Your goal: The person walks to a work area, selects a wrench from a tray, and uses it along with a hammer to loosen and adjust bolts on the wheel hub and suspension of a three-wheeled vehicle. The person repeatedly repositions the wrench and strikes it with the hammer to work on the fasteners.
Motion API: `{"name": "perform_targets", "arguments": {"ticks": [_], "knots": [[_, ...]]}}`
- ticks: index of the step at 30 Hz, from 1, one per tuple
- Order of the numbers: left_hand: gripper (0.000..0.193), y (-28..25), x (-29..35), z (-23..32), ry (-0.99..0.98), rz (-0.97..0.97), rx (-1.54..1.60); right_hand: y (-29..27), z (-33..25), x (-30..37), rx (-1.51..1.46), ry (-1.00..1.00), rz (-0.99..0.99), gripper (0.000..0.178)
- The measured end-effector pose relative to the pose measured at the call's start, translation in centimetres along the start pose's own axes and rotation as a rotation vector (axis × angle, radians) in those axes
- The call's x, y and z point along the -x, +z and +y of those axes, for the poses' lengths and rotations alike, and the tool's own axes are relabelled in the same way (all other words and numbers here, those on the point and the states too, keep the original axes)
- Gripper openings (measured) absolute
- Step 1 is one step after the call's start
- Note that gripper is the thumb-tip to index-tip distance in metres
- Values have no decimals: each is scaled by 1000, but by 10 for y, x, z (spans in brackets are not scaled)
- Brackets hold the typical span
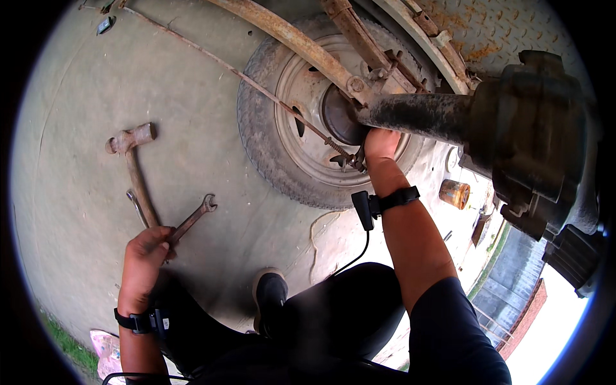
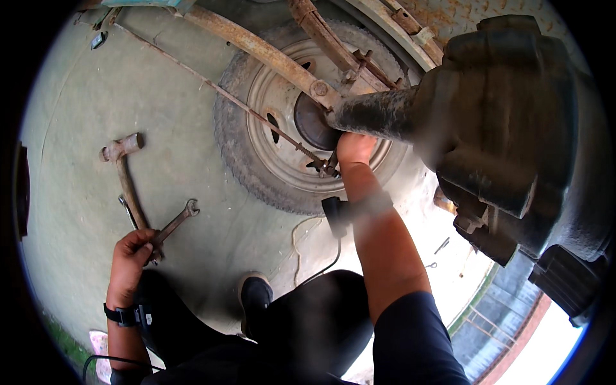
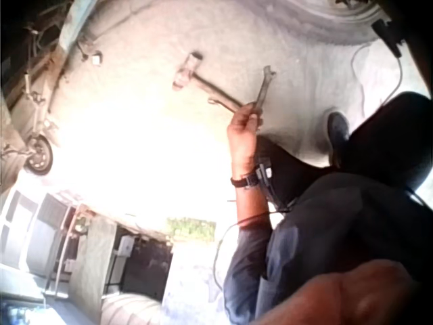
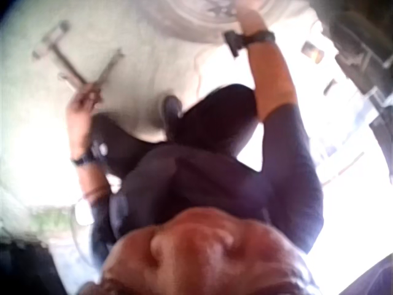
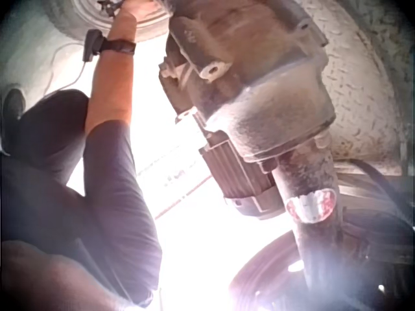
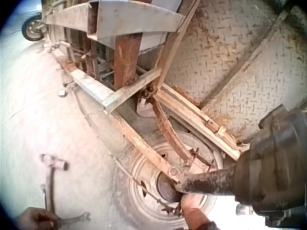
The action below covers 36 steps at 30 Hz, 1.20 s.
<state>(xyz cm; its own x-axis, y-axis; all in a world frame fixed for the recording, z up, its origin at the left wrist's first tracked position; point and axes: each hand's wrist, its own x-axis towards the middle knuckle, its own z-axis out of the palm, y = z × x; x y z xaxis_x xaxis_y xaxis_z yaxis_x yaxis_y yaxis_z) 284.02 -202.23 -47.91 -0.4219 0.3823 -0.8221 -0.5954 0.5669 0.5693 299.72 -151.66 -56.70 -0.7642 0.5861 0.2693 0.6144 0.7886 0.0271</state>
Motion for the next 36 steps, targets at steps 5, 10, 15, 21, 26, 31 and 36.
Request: {"name": "perform_targets", "arguments": {"ticks": [5,10,15,21,26,31,36], "knots": [[18,16,-1,-10,-223,-172,-122,1,0,1,50,-6,-2,35],[16,24,-15,-36,-24,-187,-470,3,2,1,6,-1,22,36],[17,37,-21,-39,145,-256,-800,7,11,2,-52,17,58,37],[17,42,-27,-56,375,-36,-983,11,1,3,9,26,6,41],[16,23,-25,-34,427,320,-888,31,65,12,713,3,-339,56],[24,-42,-39,-47,223,618,-711,10,26,5,223,-34,-166,43],[30,-47,-47,-63,79,538,-663,31,40,4,192,-16,-4,40]]}}
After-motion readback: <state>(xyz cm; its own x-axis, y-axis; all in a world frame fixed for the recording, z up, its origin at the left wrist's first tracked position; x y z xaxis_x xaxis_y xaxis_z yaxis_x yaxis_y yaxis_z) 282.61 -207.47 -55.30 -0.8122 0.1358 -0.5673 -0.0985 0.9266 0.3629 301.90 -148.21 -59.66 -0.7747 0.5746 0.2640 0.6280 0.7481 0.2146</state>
